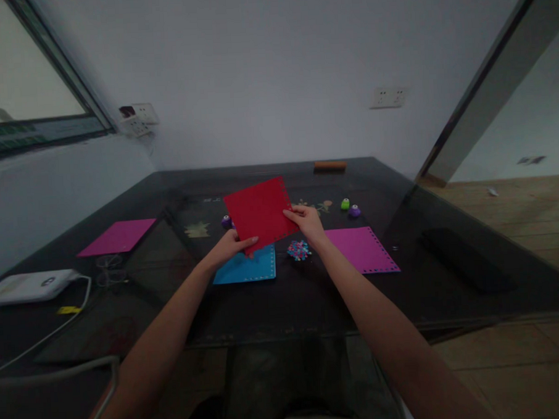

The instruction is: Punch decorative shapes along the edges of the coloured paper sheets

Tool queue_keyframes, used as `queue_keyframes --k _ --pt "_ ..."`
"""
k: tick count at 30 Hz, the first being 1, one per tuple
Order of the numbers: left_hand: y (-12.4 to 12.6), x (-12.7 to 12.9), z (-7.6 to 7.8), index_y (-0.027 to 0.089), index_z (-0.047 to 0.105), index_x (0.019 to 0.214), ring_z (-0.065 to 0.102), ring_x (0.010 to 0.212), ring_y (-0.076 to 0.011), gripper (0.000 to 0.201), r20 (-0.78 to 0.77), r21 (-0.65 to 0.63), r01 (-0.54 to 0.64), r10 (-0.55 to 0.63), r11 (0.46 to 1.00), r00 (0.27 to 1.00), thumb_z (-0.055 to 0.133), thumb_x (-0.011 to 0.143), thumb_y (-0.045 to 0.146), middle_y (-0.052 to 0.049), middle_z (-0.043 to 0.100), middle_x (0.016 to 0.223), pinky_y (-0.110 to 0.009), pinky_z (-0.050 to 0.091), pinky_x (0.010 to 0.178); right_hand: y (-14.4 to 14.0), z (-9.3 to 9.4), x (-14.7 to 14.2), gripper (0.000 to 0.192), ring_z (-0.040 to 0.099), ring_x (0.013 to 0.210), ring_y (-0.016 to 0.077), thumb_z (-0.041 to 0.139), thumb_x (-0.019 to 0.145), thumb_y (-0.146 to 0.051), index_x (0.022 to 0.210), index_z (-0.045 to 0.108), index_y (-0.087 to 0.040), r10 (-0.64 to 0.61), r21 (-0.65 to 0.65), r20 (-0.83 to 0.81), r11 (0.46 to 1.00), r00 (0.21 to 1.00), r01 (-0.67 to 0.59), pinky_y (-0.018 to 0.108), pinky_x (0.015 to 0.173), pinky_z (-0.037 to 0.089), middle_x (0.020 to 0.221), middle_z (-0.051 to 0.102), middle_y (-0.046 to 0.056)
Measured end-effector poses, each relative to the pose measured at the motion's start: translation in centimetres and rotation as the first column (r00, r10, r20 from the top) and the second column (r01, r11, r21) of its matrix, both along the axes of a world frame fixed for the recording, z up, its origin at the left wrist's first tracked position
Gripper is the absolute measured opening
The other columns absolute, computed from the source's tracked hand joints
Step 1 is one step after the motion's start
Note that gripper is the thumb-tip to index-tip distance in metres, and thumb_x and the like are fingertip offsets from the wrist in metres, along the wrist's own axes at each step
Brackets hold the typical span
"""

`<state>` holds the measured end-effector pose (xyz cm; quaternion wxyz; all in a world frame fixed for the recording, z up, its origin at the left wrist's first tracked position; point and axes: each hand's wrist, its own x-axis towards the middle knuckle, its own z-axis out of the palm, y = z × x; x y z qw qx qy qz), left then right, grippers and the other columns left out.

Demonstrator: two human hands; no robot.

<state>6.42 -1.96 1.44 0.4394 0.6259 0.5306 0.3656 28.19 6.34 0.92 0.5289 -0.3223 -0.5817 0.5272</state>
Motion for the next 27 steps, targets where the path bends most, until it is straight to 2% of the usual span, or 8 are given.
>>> queue_keyframes --k 6,10,13,17,20,24,27 --pt "-0.1 0.5 0.0 0.011 0.065 0.079 0.055 0.046 -0.0136 0.033 0.009 0.002 0.041 -0.041 0.999 0.999 0.065 0.074 0.043 -0.004 0.062 0.054 -0.025 0.044 0.048 -0.1 0.0 0.0 0.03 0.063 0.064 0.0182 0.072 0.062 -0.045 0.075 0.069 -0.017 0.0 0.014 0.021 1.0 1.0 0.0 0.033 0.065 0.05 0.072 0.069 0.003" --pt "0.1 0.3 0.0 0.01 0.066 0.077 0.054 0.047 -0.0132 0.033 -0.009 0.039 0.035 -0.035 0.999 0.999 0.063 0.075 0.043 -0.005 0.062 0.055 -0.024 0.044 0.048 0.1 0.0 0.0 0.035 0.064 0.072 0.0195 0.067 0.065 -0.049 0.078 0.07 -0.017 -0.039 0.071 0.062 0.997 0.997 0.034 0.033 0.068 0.049 0.076 0.07 0.004" --pt "0.7 -0.3 0.0 0.009 0.065 0.071 0.051 0.045 -0.012 0.034 0.005 0.095 -0.049 0.049 0.994 0.999 0.062 0.075 0.043 -0.005 0.06 0.052 -0.023 0.041 0.047 0.2 0.1 0.1 0.041 0.064 0.069 0.0187 0.062 0.068 -0.054 0.08 0.069 -0.016 -0.098 0.078 0.075 0.993 0.992 0.093 0.03 0.063 0.049 0.075 0.069 0.005" --pt "1.3 -1.2 -0.5 0.01 0.063 0.073 0.048 0.045 -0.0098 0.034 0.13 0.151 -0.205 0.186 0.967 0.974 0.062 0.074 0.044 -0.005 0.061 0.057 -0.022 0.037 0.045 0.1 0.1 0.3 0.043 0.062 0.056 0.0146 0.058 0.071 -0.056 0.079 0.067 -0.015 -0.025 0.034 0.092 0.999 0.995 0.022 0.026 0.055 0.047 0.068 0.068 0.006" --pt "1.6 -1.6 -0.8 0.01 0.063 0.077 0.047 0.047 -0.0097 0.036 0.205 0.148 -0.296 0.264 0.944 0.942 0.062 0.073 0.046 -0.006 0.064 0.063 -0.021 0.036 0.046 0.0 0.0 0.2 0.039 0.061 0.053 0.0132 0.06 0.072 -0.052 0.077 0.066 -0.014 0.003 0.044 0.13 0.999 0.991 -0.009 0.025 0.054 0.047 0.065 0.067 0.005" --pt "1.6 -1.8 -0.9 0.009 0.063 0.08 0.051 0.051 -0.0109 0.039 0.253 0.123 -0.33 0.292 0.936 0.922 0.064 0.07 0.047 -0.008 0.065 0.068 -0.021 0.037 0.047 -0.2 -0.5 -0.2 0.032 0.058 0.052 0.0127 0.059 0.073 -0.045 0.07 0.065 -0.013 -0.013 0.095 0.238 0.995 0.971 -0.009 0.025 0.055 0.047 0.06 0.065 0.004" --pt "1.5 -1.7 -0.7 0.009 0.063 0.084 0.053 0.054 -0.0121 0.042 0.252 0.111 -0.342 0.307 0.933 0.918 0.064 0.07 0.048 -0.01 0.068 0.075 -0.021 0.039 0.048 -0.2 -0.7 -0.8 0.028 0.057 0.053 0.0129 0.056 0.076 -0.038 0.068 0.065 -0.013 -0.019 0.125 0.381 0.992 0.924 -0.031 0.025 0.056 0.045 0.061 0.065 0.004"
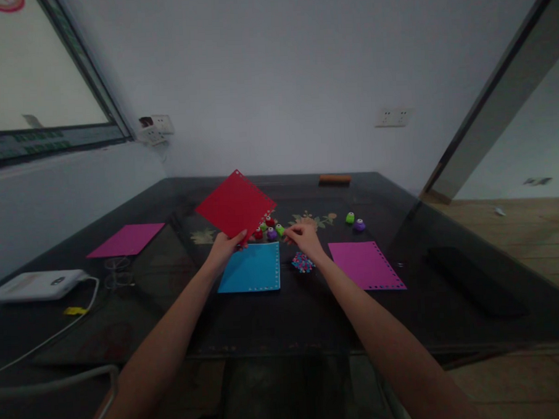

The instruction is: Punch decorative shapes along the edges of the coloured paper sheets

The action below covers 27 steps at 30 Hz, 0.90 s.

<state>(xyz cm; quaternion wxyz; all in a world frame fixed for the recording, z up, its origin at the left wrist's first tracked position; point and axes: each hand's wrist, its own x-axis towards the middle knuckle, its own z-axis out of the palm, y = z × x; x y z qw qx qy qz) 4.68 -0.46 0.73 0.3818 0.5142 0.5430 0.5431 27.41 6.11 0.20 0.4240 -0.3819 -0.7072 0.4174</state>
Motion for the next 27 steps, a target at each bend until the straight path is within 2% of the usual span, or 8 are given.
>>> queue_keyframes --k 2,4,8,12,15,22,27 --pt "-0.1 0.1 0.1 0.01 0.063 0.088 0.055 0.056 -0.0127 0.043 -0.016 -0.008 -0.012 0.012 1.0 1.0 0.064 0.07 0.049 -0.011 0.069 0.081 -0.021 0.04 0.049 0.2 0.0 -0.5 0.025 0.059 0.058 0.0137 0.055 0.078 -0.034 0.07 0.067 -0.013 -0.017 0.042 0.142 0.999 0.99 0.011 0.025 0.059 0.045 0.063 0.066 0.005" --pt "-0.3 0.3 0.3 0.01 0.063 0.087 0.056 0.058 -0.0134 0.042 -0.021 -0.015 -0.017 0.017 1.0 1.0 0.063 0.071 0.049 -0.012 0.07 0.082 -0.022 0.04 0.049 0.5 0.2 -1.1 0.022 0.061 0.066 0.0154 0.056 0.078 -0.032 0.076 0.069 -0.014 -0.087 0.09 0.279 0.994 0.956 0.064 0.026 0.064 0.045 0.07 0.068 0.005" --pt "-0.5 0.6 0.7 0.009 0.064 0.081 0.057 0.055 -0.014 0.04 0.013 -0.014 -0.025 0.025 1.0 1.0 0.066 0.069 0.047 -0.012 0.07 0.077 -0.024 0.04 0.05 1.0 0.7 -2.7 0.02 0.063 0.086 0.0183 0.057 0.08 -0.031 0.091 0.069 -0.019 -0.238 0.162 0.472 0.97 0.849 0.182 0.028 0.076 0.045 0.092 0.07 0.007" --pt "-0.5 0.7 0.8 0.009 0.064 0.08 0.057 0.054 -0.014 0.038 0.016 -0.019 -0.047 0.047 0.999 0.999 0.067 0.069 0.046 -0.012 0.071 0.077 -0.024 0.041 0.051 0.8 0.8 -4.2 0.023 0.062 0.095 0.0202 0.057 0.082 -0.032 0.102 0.065 -0.021 -0.278 0.223 0.604 0.959 0.746 0.176 0.029 0.078 0.044 0.1 0.068 0.008" --pt "-0.5 0.6 0.8 0.01 0.064 0.08 0.057 0.055 -0.0141 0.037 0.005 -0.012 -0.045 0.045 0.999 0.999 0.066 0.07 0.046 -0.012 0.071 0.077 -0.024 0.041 0.051 0.6 0.6 -4.9 0.027 0.063 0.095 0.0218 0.057 0.083 -0.033 0.106 0.062 -0.021 -0.297 0.284 0.662 0.949 0.688 0.137 0.03 0.077 0.045 0.104 0.066 0.009" --pt "-0.5 0.6 0.6 0.009 0.066 0.084 0.058 0.056 -0.0154 0.04 -0.046 -0.006 -0.03 0.03 1.0 0.998 0.064 0.071 0.047 -0.013 0.071 0.078 -0.024 0.042 0.051 0.8 0.1 -5.9 0.029 0.062 0.096 0.0256 0.056 0.084 -0.037 0.102 0.062 -0.015 -0.35 0.377 0.729 0.922 0.589 0.081 0.032 0.075 0.047 0.105 0.063 0.014" --pt "-0.2 0.4 0.3 0.009 0.066 0.083 0.059 0.058 -0.0159 0.038 -0.072 0.005 -0.03 0.03 1.0 0.997 0.067 0.07 0.044 -0.013 0.071 0.08 -0.024 0.043 0.052 0.9 -0.5 -6.5 0.034 0.061 0.098 0.0269 0.058 0.082 -0.039 0.102 0.063 -0.013 -0.395 0.43 0.733 0.9 0.554 0.072 0.033 0.075 0.048 0.108 0.061 0.017"
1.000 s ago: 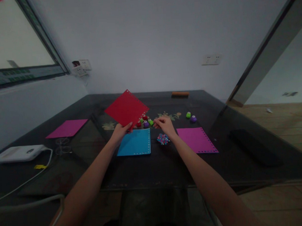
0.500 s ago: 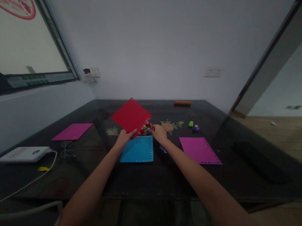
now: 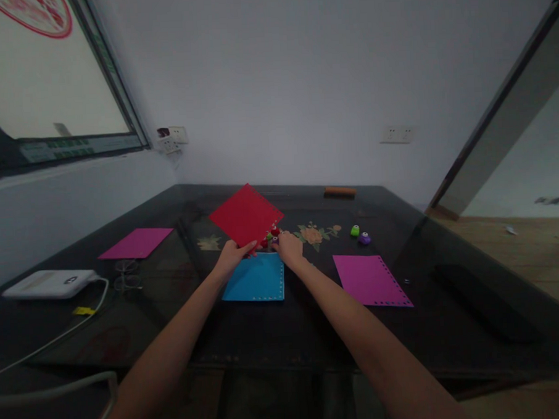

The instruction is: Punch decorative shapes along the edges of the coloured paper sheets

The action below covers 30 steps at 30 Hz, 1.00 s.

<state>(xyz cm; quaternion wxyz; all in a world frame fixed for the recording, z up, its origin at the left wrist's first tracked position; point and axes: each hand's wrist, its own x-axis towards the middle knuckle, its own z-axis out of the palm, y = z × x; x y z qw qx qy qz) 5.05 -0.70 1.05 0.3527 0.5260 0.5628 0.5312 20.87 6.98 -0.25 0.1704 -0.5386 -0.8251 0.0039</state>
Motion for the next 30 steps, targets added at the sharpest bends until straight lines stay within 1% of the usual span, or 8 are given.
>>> queue_keyframes --k 6,12,17,21,23,25,28,30 --pt "0.0 -0.2 -0.1 0.01 0.068 0.086 0.06 0.059 -0.0165 0.04 -0.024 0.003 0.003 -0.003 1.0 1.0 0.067 0.07 0.046 -0.013 0.072 0.08 -0.025 0.043 0.053 -0.1 -0.1 -0.3 0.031 0.06 0.098 0.0258 0.055 0.084 -0.038 0.1 0.064 -0.014 -0.016 -0.011 0.005 1.0 1.0 0.016 0.031 0.073 0.048 0.108 0.061 0.016" --pt "0.0 0.0 0.1 0.008 0.068 0.088 0.063 0.062 -0.0183 0.047 0.018 -0.035 0.004 -0.003 0.999 1.0 0.07 0.065 0.049 -0.014 0.072 0.082 -0.026 0.045 0.055 -0.3 0.1 0.4 0.03 0.059 0.101 0.0251 0.058 0.083 -0.037 0.102 0.062 -0.015 -0.005 -0.049 -0.02 0.999 1.0 0.004 0.031 0.076 0.047 0.111 0.061 0.015" --pt "0.0 0.4 -0.1 0.008 0.068 0.084 0.063 0.061 -0.0183 0.042 -0.005 -0.049 0.007 -0.008 0.999 1.0 0.069 0.067 0.046 -0.014 0.072 0.08 -0.026 0.046 0.056 -0.7 0.9 2.2 0.03 0.062 0.095 0.0244 0.056 0.084 -0.037 0.106 0.06 -0.017 0.003 -0.088 -0.132 0.996 0.991 -0.015 0.031 0.074 0.046 0.102 0.065 0.012" --pt "-0.1 0.7 -0.3 0.009 0.069 0.079 0.061 0.058 -0.0169 0.037 -0.029 -0.036 0.027 -0.028 0.999 0.999 0.068 0.069 0.045 -0.011 0.071 0.073 -0.026 0.047 0.056 -1.1 1.4 4.3 0.025 0.062 0.094 0.025 0.059 0.081 -0.036 0.097 0.064 -0.018 0.016 -0.136 -0.292 0.989 0.956 -0.058 0.032 0.076 0.046 0.097 0.068 0.011" --pt "-0.2 0.9 -0.3 0.01 0.07 0.078 0.061 0.058 -0.0169 0.036 -0.044 -0.043 0.046 -0.048 0.998 0.998 0.067 0.069 0.045 -0.01 0.071 0.072 -0.026 0.046 0.057 -1.5 1.5 5.5 0.022 0.064 0.09 0.0239 0.062 0.079 -0.035 0.091 0.065 -0.017 0.032 -0.19 -0.429 0.974 0.903 -0.124 0.031 0.073 0.047 0.093 0.068 0.01" --pt "-0.3 1.2 -0.3 0.01 0.07 0.079 0.061 0.058 -0.0173 0.036 -0.045 -0.054 0.054 -0.056 0.997 0.997 0.067 0.069 0.044 -0.01 0.071 0.072 -0.026 0.047 0.058 -2.1 1.5 6.6 0.018 0.065 0.077 0.0213 0.063 0.077 -0.032 0.085 0.064 -0.015 0.031 -0.286 -0.607 0.924 0.794 -0.255 0.029 0.065 0.048 0.085 0.069 0.008" --pt "-0.4 2.1 -0.1 0.01 0.07 0.081 0.062 0.061 -0.0177 0.036 -0.003 -0.059 0.072 -0.072 0.996 0.997 0.068 0.069 0.044 -0.011 0.072 0.078 -0.027 0.048 0.06 -3.8 1.6 8.5 0.017 0.064 0.058 0.0175 0.063 0.075 -0.031 0.081 0.062 -0.015 -0.083 -0.404 -0.821 0.783 0.564 -0.473 0.028 0.055 0.049 0.07 0.066 0.004" --pt "-0.6 3.1 0.2 0.01 0.069 0.086 0.063 0.062 -0.0178 0.036 0.049 -0.058 0.09 -0.087 0.994 0.995 0.069 0.069 0.042 -0.012 0.072 0.083 -0.027 0.049 0.061 -5.0 1.8 9.8 0.024 0.066 0.059 0.0169 0.069 0.069 -0.03 0.088 0.062 -0.016 -0.206 -0.415 -0.895 0.713 0.396 -0.565 0.029 0.058 0.052 0.073 0.067 0.003"
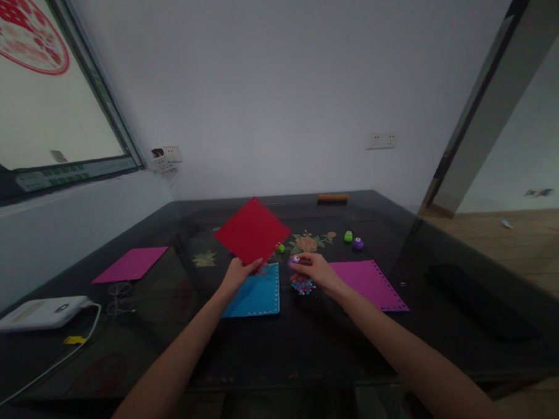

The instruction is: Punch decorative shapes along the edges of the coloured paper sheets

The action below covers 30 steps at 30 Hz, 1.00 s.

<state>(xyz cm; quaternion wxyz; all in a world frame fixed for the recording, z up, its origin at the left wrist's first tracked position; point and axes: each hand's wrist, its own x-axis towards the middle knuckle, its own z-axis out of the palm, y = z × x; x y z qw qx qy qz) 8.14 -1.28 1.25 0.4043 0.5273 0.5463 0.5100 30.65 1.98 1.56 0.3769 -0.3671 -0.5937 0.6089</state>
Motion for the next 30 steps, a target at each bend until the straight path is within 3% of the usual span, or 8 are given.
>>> queue_keyframes --k 2,4,9,12,16,23,30 --pt "-0.1 1.3 0.4 0.01 0.068 0.09 0.063 0.062 -0.0177 0.038 0.037 -0.005 0.023 -0.022 1.0 0.999 0.069 0.069 0.042 -0.013 0.072 0.084 -0.027 0.049 0.06 -1.1 0.3 1.1 0.039 0.068 0.066 0.017 0.076 0.061 -0.027 0.096 0.062 -0.018 -0.021 -0.123 -0.16 0.992 0.987 0.001 0.029 0.065 0.054 0.083 0.068 0.003" --pt "-0.1 3.0 0.7 0.01 0.068 0.09 0.063 0.062 -0.0173 0.038 0.072 -0.002 0.052 -0.052 0.999 0.996 0.069 0.069 0.042 -0.013 0.072 0.085 -0.026 0.048 0.059 -1.7 0.7 1.8 0.042 0.069 0.071 0.0172 0.08 0.054 -0.024 0.092 0.064 -0.016 -0.041 -0.192 -0.251 0.981 0.967 -0.008 0.028 0.071 0.054 0.084 0.067 0.003" --pt "0.2 7.5 0.5 0.01 0.065 0.096 0.064 0.063 -0.0159 0.04 0.262 0.052 0.053 -0.064 0.997 0.963 0.069 0.07 0.041 -0.012 0.072 0.087 -0.025 0.048 0.06 -1.9 1.0 2.4 0.044 0.068 0.067 0.0164 0.083 0.047 -0.022 0.085 0.062 -0.016 -0.129 -0.21 -0.319 0.976 0.939 0.063 0.026 0.064 0.053 0.081 0.067 0.001" --pt "0.3 8.8 -0.3 0.009 0.066 0.087 0.062 0.056 -0.0161 0.036 0.241 0.056 0.007 -0.02 0.998 0.97 0.068 0.07 0.041 -0.011 0.072 0.077 -0.026 0.048 0.055 -1.6 0.4 2.4 0.045 0.065 0.058 0.013 0.083 0.046 -0.022 0.084 0.059 -0.018 -0.174 -0.194 -0.303 0.974 0.937 0.118 0.024 0.057 0.051 0.075 0.065 -0.002" --pt "0.0 8.3 -0.5 0.01 0.068 0.077 0.063 0.056 -0.018 0.03 0.113 0.066 0.033 -0.04 0.997 0.993 0.068 0.07 0.04 -0.01 0.072 0.072 -0.028 0.048 0.056 -1.4 -0.5 2.3 0.048 0.064 0.059 0.0123 0.083 0.045 -0.02 0.085 0.058 -0.019 -0.166 -0.177 -0.296 0.977 0.941 0.117 0.026 0.062 0.052 0.074 0.064 -0.003" --pt "0.1 7.5 0.0 0.015 0.068 0.082 0.065 0.059 -0.0201 0.023 0.085 0.066 0.04 -0.045 0.997 0.995 0.066 0.071 0.035 -0.01 0.073 0.077 -0.03 0.051 0.06 -1.1 -1.2 2.2 0.042 0.068 0.071 0.0171 0.081 0.054 -0.024 0.089 0.06 -0.019 -0.13 -0.218 -0.367 0.975 0.921 0.051 0.033 0.077 0.053 0.083 0.064 0.001" --pt "0.5 7.3 -0.5 0.014 0.068 0.082 0.065 0.059 -0.021 0.026 0.02 0.096 0.059 -0.061 0.994 0.998 0.064 0.073 0.037 -0.011 0.073 0.077 -0.03 0.051 0.06 -0.9 -1.5 2.3 0.039 0.068 0.074 0.0179 0.08 0.057 -0.025 0.09 0.06 -0.019 -0.161 -0.207 -0.374 0.974 0.913 0.087 0.035 0.079 0.053 0.086 0.065 0.003"
